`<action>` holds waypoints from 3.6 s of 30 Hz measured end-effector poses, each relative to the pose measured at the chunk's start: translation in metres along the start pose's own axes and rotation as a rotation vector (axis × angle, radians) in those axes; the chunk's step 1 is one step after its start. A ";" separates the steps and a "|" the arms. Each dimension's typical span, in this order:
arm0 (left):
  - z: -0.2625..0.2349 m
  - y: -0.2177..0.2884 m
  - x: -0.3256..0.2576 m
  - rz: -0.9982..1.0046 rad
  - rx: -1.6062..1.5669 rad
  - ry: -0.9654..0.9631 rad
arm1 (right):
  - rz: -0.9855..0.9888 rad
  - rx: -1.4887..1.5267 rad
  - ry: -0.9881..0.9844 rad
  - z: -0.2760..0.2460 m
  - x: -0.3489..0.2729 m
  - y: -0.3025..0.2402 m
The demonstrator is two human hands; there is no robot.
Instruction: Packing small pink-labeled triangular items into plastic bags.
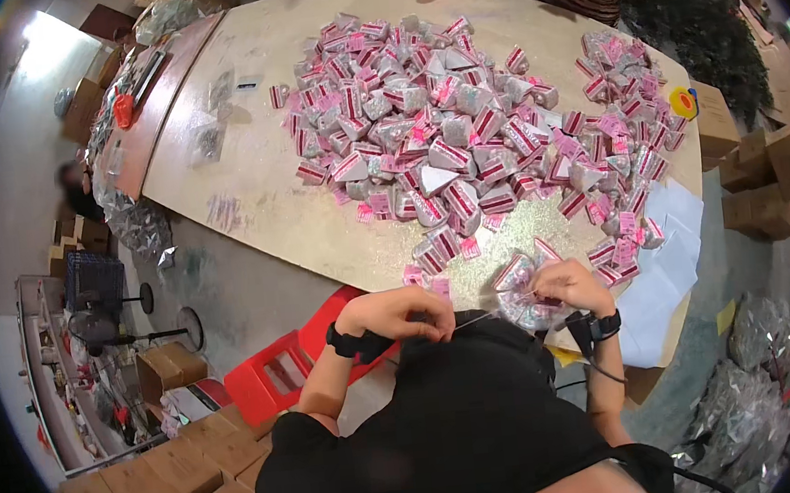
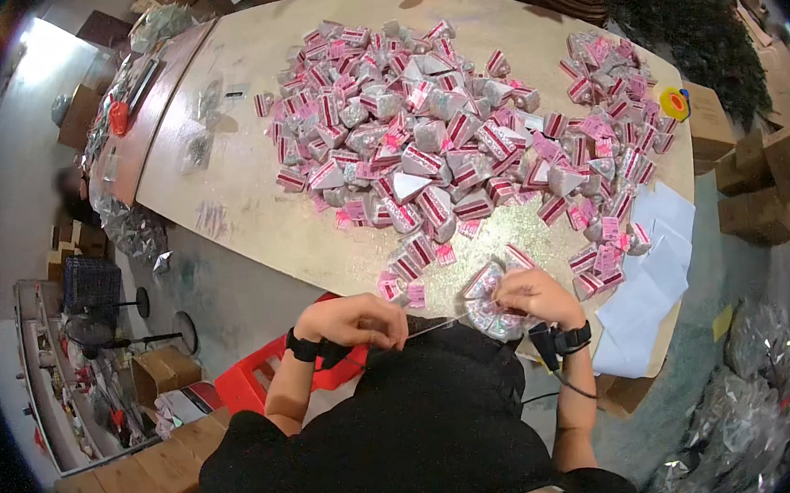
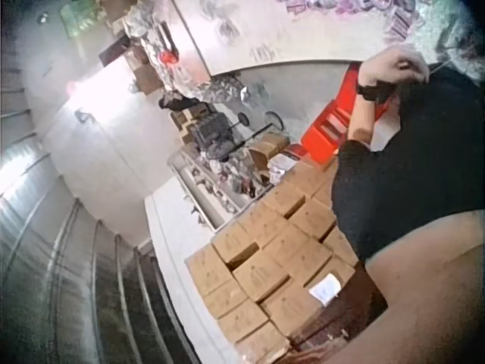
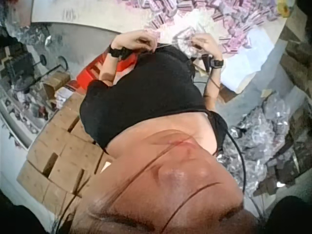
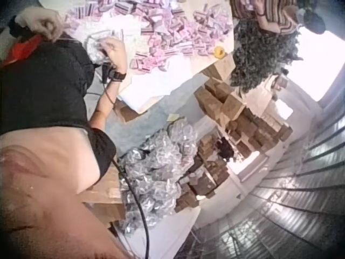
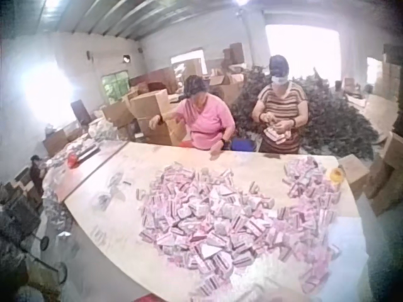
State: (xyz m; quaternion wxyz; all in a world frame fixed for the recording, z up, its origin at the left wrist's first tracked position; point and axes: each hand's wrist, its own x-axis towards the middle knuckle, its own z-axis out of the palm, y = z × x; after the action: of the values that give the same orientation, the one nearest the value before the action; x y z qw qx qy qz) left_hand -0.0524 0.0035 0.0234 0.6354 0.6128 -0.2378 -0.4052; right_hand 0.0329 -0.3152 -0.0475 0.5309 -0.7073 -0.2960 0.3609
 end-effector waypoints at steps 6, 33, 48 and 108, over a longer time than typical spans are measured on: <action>0.017 -0.020 -0.037 -0.248 -0.216 0.184 | -0.144 0.087 -0.196 -0.014 0.008 -0.028; -0.040 -0.224 0.026 -0.658 0.741 1.026 | -0.860 0.195 1.233 -0.177 0.014 -0.109; -0.066 -0.216 0.044 -0.462 0.232 1.245 | 0.310 0.445 0.353 0.054 0.031 0.086; -0.070 -0.140 0.000 -0.005 -0.070 0.704 | 0.144 0.486 0.926 0.171 0.141 0.078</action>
State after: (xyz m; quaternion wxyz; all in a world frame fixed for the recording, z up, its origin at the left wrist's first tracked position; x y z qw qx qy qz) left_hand -0.0278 0.0558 -0.1220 0.6980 0.6933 0.0111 -0.1786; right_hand -0.0255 -0.1306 -0.1804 0.7285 -0.6679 0.1113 0.1043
